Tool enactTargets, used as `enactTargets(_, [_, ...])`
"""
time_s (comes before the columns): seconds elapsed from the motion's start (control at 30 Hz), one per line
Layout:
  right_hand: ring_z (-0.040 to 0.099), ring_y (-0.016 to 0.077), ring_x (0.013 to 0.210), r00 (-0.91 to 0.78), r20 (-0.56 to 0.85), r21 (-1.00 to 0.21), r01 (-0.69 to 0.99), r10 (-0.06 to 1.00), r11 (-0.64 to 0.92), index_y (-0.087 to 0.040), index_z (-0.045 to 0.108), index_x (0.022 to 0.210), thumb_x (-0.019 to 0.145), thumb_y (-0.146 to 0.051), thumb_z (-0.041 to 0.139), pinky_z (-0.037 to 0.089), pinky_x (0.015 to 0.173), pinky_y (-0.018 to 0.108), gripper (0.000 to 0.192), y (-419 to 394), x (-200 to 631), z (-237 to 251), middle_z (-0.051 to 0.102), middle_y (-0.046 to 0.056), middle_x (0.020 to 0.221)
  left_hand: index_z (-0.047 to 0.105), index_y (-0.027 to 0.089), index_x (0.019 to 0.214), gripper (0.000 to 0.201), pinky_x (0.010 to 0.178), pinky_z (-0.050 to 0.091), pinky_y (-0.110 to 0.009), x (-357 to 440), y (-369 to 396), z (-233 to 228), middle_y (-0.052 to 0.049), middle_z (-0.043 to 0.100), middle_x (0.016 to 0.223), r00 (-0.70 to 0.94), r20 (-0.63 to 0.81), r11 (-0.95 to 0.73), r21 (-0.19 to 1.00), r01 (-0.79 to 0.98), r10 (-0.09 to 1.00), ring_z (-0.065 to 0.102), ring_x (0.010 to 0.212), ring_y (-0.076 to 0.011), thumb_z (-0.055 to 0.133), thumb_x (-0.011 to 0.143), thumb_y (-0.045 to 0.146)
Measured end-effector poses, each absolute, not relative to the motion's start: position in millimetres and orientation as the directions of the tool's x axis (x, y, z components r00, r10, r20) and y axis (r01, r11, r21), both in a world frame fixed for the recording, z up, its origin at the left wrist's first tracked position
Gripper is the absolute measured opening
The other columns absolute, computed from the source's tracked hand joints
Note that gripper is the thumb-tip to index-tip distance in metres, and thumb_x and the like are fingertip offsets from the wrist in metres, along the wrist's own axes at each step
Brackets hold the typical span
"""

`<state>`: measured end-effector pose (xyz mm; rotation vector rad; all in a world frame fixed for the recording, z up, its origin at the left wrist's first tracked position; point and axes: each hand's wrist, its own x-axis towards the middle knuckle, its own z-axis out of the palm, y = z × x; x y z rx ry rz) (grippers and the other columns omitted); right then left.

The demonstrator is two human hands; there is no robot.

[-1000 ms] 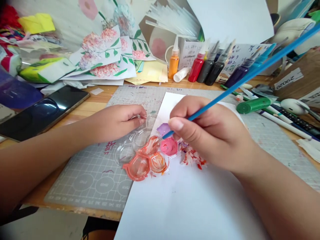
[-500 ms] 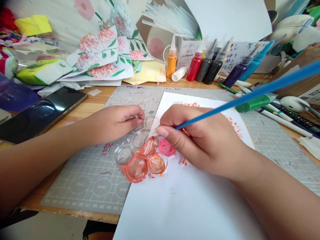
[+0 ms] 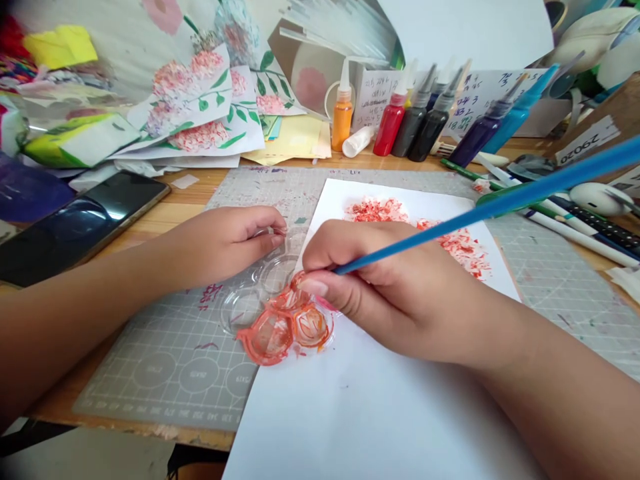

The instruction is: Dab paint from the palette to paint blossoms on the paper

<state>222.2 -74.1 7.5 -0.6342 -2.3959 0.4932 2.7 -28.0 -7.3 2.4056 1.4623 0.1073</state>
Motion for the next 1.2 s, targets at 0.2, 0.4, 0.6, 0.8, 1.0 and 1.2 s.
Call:
enactTargets(0.2, [0.058,-0.0013,0.069,-0.711,0.489,-0.448,0.293,0.506,0.845,-0.014,0.056,0.084,0.092,-0.014,0.053,0.048,0.065,0.003,0.009,-78,219,9,0.060,-0.003,0.075,0.062,0.025,0.097,0.027,0.072,0.042,-0.033,0,-28,-9,-0.002,0.070,0.093,0.483,-0.080,-0.436,0.322,0.841,0.872,0.062,0.086,-0.0223,0.042,0.088,0.040])
enactTargets(0.4, [0.056,-0.0024,0.066,-0.696,0.542,-0.406,0.273,0.470,0.872,-0.012,0.056,0.082,0.090,-0.011,0.054,0.045,0.064,0.002,0.008,-79,222,9,0.061,-0.002,0.074,0.062,0.025,0.095,0.026,0.070,0.041,-0.033,1,-28,-8,-0.002,0.069,0.092,0.483,-0.082,-0.436,0.321,0.841,0.872,0.062,0.084,-0.0220,0.042,0.088,0.040])
enactTargets(0.6, [0.055,-0.0020,0.065,-0.670,0.539,-0.404,0.326,0.510,0.855,-0.013,0.058,0.083,0.093,-0.017,0.053,0.044,0.059,0.006,0.011,-75,224,4,0.059,-0.003,0.070,0.062,0.025,0.096,0.027,0.069,0.041,-0.033,1,-27,-7,-0.002,0.069,0.089,0.472,-0.088,-0.427,0.306,0.851,0.877,0.062,0.082,-0.0220,0.042,0.087,0.042])
enactTargets(0.8, [0.059,0.0001,0.067,-0.728,0.523,-0.350,0.291,0.444,0.890,-0.014,0.055,0.082,0.095,-0.016,0.051,0.047,0.061,0.009,0.013,-80,219,11,0.064,-0.002,0.076,0.062,0.025,0.096,0.027,0.070,0.040,-0.033,1,-27,-8,-0.002,0.070,0.092,0.482,-0.094,-0.435,0.309,0.846,0.871,0.062,0.084,-0.0221,0.042,0.087,0.041])
enactTargets(1.0, [0.060,0.0087,0.070,-0.551,0.438,-0.496,0.511,0.711,0.702,-0.018,0.061,0.083,0.096,-0.039,0.050,0.049,0.060,0.017,0.027,-80,229,16,0.058,0.003,0.069,0.062,0.025,0.094,0.028,0.065,0.037,-0.031,1,-28,-6,-0.001,0.069,0.087,0.465,-0.104,-0.420,0.292,0.859,0.879,0.061,0.079,-0.0215,0.042,0.087,0.043])
enactTargets(1.2, [0.062,0.0131,0.085,-0.510,0.422,-0.508,0.551,0.749,0.662,-0.019,0.064,0.092,0.094,-0.057,0.043,0.054,0.069,0.020,0.044,-86,222,10,0.059,0.007,0.077,0.061,0.024,0.091,0.028,0.062,0.035,-0.030,0,-28,-6,0.000,0.067,0.081,0.489,-0.101,-0.442,0.302,0.845,0.866,0.059,0.074,-0.0191,0.041,0.090,0.043])
